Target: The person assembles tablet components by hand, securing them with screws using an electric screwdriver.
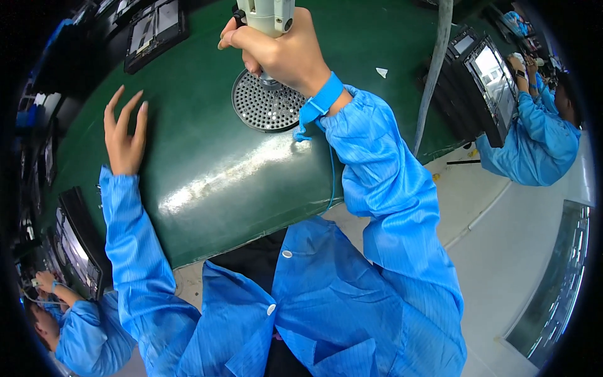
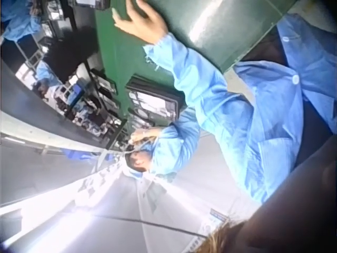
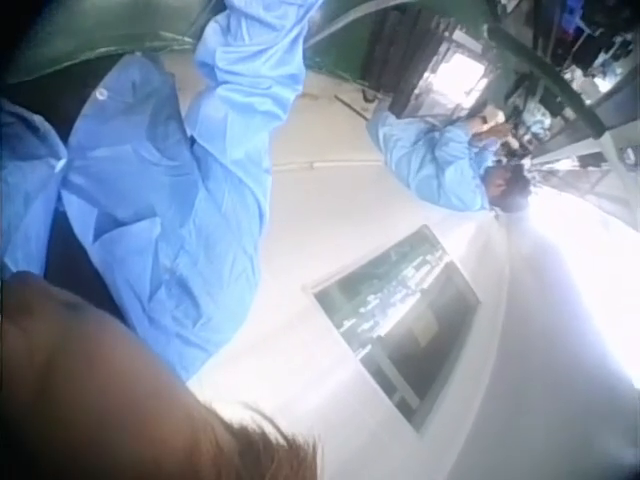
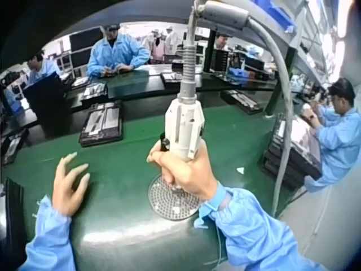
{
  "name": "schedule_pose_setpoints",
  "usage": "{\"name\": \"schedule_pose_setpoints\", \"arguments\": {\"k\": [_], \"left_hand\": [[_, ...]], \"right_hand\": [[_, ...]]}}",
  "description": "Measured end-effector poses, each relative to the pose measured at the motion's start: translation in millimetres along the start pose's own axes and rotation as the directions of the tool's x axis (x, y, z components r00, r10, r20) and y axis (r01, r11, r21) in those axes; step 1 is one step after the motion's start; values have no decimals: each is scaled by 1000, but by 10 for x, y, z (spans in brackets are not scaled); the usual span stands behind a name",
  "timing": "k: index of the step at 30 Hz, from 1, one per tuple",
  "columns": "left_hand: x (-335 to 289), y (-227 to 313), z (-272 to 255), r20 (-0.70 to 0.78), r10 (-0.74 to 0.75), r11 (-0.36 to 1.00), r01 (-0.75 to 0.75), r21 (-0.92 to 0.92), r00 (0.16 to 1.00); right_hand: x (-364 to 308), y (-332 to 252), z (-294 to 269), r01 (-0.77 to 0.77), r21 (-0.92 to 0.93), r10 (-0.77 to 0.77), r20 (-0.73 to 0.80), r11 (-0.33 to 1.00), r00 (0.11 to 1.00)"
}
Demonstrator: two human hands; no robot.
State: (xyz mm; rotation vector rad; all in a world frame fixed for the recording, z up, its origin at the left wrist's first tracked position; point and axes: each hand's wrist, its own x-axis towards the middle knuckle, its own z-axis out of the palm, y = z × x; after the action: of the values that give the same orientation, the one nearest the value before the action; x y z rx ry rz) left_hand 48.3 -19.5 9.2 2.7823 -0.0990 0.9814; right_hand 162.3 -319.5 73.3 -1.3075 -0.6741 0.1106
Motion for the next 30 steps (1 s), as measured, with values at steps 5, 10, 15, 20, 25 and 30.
{"name": "schedule_pose_setpoints", "arguments": {"k": [5,10,15,20,25,30], "left_hand": [[-332,93,-299,29,-66,998,67,-21,997],[-407,81,-356,10,-147,988,148,-36,989],[-394,123,-338,24,-153,986,154,-65,988],[-387,117,-339,28,-138,987,140,-74,990],[-391,127,-343,57,-131,989,134,-59,990],[-397,129,-351,68,-129,989,133,-60,989]], "right_hand": [[-43,-12,37,-25,-20,24,-22,999,999],[-43,5,43,0,-37,-1,-25,999,1000],[-28,22,10,33,-48,-34,-22,998,999],[-21,15,28,28,-57,-29,-17,998,999],[-18,29,33,31,-56,-32,-20,998,999],[-24,39,48,23,-57,-24,-20,998,1000]]}}
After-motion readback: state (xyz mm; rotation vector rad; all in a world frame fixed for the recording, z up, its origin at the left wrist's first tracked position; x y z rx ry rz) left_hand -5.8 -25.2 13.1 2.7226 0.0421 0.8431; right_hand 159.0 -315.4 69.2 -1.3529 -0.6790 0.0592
